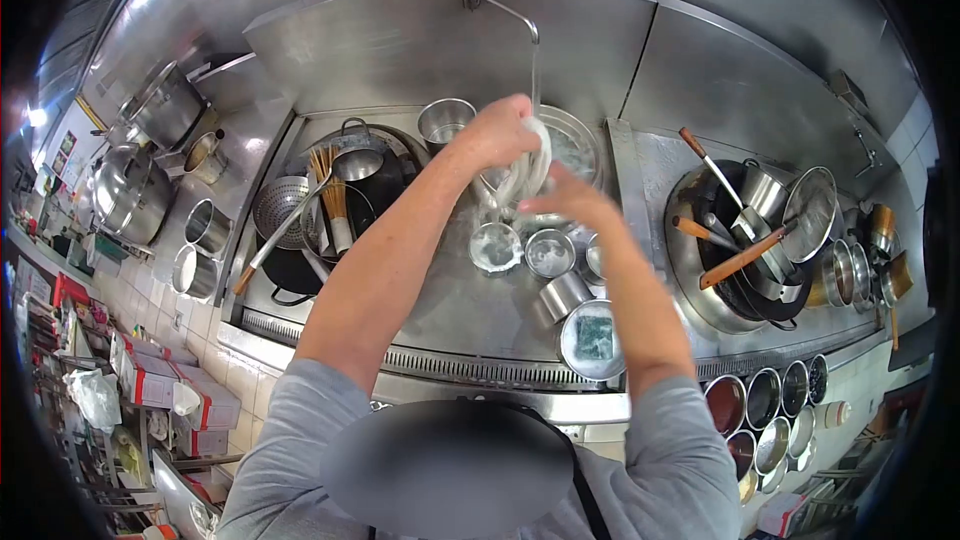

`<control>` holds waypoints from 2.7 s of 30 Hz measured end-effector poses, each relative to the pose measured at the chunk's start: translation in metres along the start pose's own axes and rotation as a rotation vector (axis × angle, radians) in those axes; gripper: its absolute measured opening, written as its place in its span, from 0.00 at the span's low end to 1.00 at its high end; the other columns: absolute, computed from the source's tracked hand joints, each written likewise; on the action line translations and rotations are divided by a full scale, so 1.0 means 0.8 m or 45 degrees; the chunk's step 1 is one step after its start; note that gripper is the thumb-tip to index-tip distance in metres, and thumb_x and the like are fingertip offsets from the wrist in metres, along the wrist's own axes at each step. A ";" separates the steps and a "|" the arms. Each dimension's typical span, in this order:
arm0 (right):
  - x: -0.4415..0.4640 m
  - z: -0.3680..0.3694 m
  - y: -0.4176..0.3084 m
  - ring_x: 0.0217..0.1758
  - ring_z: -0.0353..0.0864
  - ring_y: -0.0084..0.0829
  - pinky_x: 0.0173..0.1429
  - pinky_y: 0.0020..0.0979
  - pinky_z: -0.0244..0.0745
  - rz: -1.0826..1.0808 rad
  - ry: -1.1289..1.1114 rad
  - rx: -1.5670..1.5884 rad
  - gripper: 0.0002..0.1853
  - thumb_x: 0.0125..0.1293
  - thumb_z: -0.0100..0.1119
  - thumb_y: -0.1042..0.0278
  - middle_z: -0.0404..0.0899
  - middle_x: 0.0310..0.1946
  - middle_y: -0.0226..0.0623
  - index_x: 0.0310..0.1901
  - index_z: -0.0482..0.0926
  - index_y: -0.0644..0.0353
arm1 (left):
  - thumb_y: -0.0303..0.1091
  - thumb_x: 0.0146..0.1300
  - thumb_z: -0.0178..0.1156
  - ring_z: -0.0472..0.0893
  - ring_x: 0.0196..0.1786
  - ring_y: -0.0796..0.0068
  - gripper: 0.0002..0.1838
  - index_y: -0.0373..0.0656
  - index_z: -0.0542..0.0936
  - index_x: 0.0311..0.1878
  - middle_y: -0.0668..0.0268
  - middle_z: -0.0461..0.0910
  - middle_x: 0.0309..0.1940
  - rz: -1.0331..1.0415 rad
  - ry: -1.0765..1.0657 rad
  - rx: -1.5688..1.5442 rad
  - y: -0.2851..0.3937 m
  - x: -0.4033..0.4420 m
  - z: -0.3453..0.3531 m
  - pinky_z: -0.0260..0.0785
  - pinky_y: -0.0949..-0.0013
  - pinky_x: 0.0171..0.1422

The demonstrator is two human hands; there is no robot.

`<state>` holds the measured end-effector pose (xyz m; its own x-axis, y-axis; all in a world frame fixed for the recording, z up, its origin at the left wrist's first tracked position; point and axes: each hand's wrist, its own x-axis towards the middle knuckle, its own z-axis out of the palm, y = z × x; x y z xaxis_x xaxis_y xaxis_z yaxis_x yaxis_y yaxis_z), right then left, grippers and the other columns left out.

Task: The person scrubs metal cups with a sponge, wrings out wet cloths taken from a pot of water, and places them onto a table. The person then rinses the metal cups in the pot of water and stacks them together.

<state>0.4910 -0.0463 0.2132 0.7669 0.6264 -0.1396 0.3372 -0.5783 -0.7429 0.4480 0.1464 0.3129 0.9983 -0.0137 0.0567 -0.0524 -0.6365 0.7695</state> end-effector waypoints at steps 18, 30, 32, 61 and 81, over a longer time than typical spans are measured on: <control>0.074 0.203 -0.111 0.44 0.84 0.45 0.42 0.59 0.88 0.276 -0.454 1.142 0.22 0.61 0.62 0.78 0.76 0.47 0.45 0.54 0.64 0.59 | 0.48 0.71 0.54 0.80 0.52 0.68 0.24 0.49 0.74 0.66 0.65 0.81 0.53 -0.936 0.263 -1.781 -0.341 -0.289 0.161 0.72 0.59 0.49; -0.076 0.312 -0.037 0.44 0.84 0.33 0.38 0.29 0.82 -0.012 0.098 0.824 0.26 0.66 0.70 0.52 0.79 0.52 0.34 0.61 0.75 0.55 | 0.69 0.66 0.59 0.74 0.62 0.62 0.33 0.57 0.76 0.65 0.68 0.79 0.58 -0.803 0.063 -2.313 -0.259 -0.311 0.136 0.65 0.41 0.72; -0.074 0.312 -0.017 0.44 0.84 0.32 0.38 0.28 0.81 0.135 0.062 1.187 0.28 0.67 0.68 0.45 0.80 0.53 0.34 0.62 0.76 0.52 | 0.58 0.67 0.63 0.79 0.59 0.58 0.27 0.53 0.79 0.62 0.66 0.81 0.54 -0.685 -0.139 -2.634 -0.265 -0.303 0.141 0.66 0.32 0.72; 0.037 0.359 0.058 0.46 0.84 0.61 0.51 0.51 0.77 0.041 0.194 0.082 0.20 0.58 0.60 0.62 0.85 0.42 0.62 0.47 0.82 0.70 | 0.49 0.57 0.68 0.85 0.49 0.43 0.23 0.43 0.83 0.49 0.46 0.85 0.38 -0.504 -0.031 -0.033 -0.253 -0.275 0.177 0.76 0.47 0.54; -0.080 0.447 0.021 0.48 0.76 0.31 0.51 0.39 0.71 0.688 -0.603 1.012 0.30 0.67 0.70 0.45 0.74 0.49 0.25 0.66 0.71 0.41 | 0.37 0.57 0.73 0.79 0.35 0.73 0.27 0.41 0.69 0.53 0.62 0.79 0.41 -1.119 2.837 -0.346 -0.300 -1.095 0.039 0.71 0.67 0.30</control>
<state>0.2524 0.0911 -0.0245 0.3607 0.6271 -0.6904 -0.5667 -0.4405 -0.6962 -0.4134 0.2868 0.0588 -0.7129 0.7009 -0.0214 0.0052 0.0358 0.9993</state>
